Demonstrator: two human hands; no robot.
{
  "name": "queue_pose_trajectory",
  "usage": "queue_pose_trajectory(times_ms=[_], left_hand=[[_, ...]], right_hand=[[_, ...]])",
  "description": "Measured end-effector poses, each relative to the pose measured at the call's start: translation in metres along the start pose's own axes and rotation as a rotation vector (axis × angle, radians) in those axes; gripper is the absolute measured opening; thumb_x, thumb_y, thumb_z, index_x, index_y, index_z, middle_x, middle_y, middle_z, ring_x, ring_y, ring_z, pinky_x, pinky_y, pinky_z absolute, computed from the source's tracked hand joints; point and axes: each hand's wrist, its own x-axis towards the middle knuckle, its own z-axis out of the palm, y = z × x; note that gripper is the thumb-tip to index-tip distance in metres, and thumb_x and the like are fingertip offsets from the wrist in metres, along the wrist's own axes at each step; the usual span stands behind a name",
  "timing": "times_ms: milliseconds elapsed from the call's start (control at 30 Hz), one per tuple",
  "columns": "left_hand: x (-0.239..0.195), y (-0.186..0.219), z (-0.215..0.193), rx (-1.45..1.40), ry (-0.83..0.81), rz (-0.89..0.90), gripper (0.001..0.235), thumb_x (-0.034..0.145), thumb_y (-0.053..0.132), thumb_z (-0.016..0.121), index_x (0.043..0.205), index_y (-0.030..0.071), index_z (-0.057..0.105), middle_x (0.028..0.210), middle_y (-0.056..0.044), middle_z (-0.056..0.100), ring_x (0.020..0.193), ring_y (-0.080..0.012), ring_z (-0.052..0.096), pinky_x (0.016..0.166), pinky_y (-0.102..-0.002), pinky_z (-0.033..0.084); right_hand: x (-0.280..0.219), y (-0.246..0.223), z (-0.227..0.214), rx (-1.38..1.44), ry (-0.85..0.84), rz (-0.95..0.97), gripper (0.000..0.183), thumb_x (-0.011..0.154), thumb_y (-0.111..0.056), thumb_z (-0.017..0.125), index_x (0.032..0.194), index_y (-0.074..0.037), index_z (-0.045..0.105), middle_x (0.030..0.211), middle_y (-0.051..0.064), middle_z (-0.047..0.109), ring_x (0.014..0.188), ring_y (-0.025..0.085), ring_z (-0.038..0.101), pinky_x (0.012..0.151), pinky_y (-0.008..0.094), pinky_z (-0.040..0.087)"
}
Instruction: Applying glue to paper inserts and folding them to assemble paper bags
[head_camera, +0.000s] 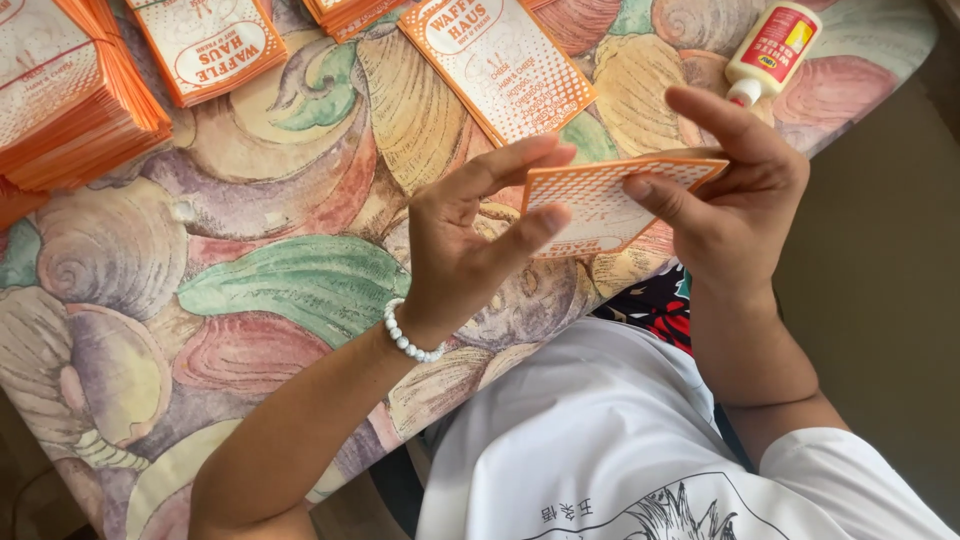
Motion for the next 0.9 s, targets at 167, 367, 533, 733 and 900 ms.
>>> queue_pose_trajectory(times_ms=[167, 367, 533, 733, 900], left_hand=[[0.0, 0.008, 0.003, 0.287, 0.116, 0.007, 0.016, 0.099, 0.021, 0.071, 0.11, 0.011, 0.076, 0.102, -0.003, 0.08, 0.076, -0.0038, 0.066, 0.067, -0.02, 0.052], [-0.001, 0.012, 0.001, 0.158, 0.069, -0.044, 0.013, 0.098, 0.015, 0.072, 0.106, 0.007, 0.077, 0.101, -0.005, 0.079, 0.088, -0.0075, 0.07, 0.078, -0.02, 0.056], [-0.003, 0.011, -0.003, 0.13, 0.017, -0.005, 0.013, 0.099, 0.013, 0.07, 0.107, 0.005, 0.076, 0.102, -0.008, 0.078, 0.095, -0.0145, 0.073, 0.092, -0.027, 0.058], [-0.009, 0.012, -0.003, 0.246, -0.017, 0.024, 0.016, 0.1, 0.018, 0.069, 0.112, 0.009, 0.075, 0.11, -0.006, 0.077, 0.111, -0.0185, 0.075, 0.11, -0.031, 0.058], [-0.008, 0.017, -0.001, 0.359, 0.008, 0.251, 0.011, 0.104, 0.012, 0.066, 0.109, 0.007, 0.074, 0.104, -0.003, 0.077, 0.097, -0.0157, 0.078, 0.109, -0.046, 0.062]], right_hand=[[-0.005, -0.008, -0.002, -0.018, -0.074, 0.011, 0.04, 0.085, -0.006, 0.09, 0.118, 0.006, 0.07, 0.092, 0.01, 0.068, 0.085, 0.01, 0.06, 0.075, 0.02, 0.046], [-0.002, -0.022, 0.0, -0.014, -0.093, -0.023, 0.018, 0.089, 0.006, 0.086, 0.099, 0.011, 0.072, 0.096, 0.022, 0.073, 0.085, 0.02, 0.072, 0.077, 0.022, 0.059], [-0.003, -0.024, -0.004, -0.045, -0.097, -0.004, 0.02, 0.086, 0.004, 0.089, 0.097, 0.01, 0.073, 0.094, 0.021, 0.073, 0.083, 0.018, 0.07, 0.076, 0.021, 0.058], [0.001, -0.038, -0.005, 0.033, -0.139, -0.002, 0.018, 0.087, 0.008, 0.085, 0.097, 0.01, 0.07, 0.099, 0.024, 0.073, 0.088, 0.022, 0.073, 0.08, 0.025, 0.06], [0.014, -0.072, 0.003, -0.331, -0.318, -0.422, 0.037, 0.098, -0.009, 0.076, 0.121, 0.017, 0.066, 0.124, 0.038, 0.069, 0.118, 0.045, 0.072, 0.103, 0.048, 0.058]])
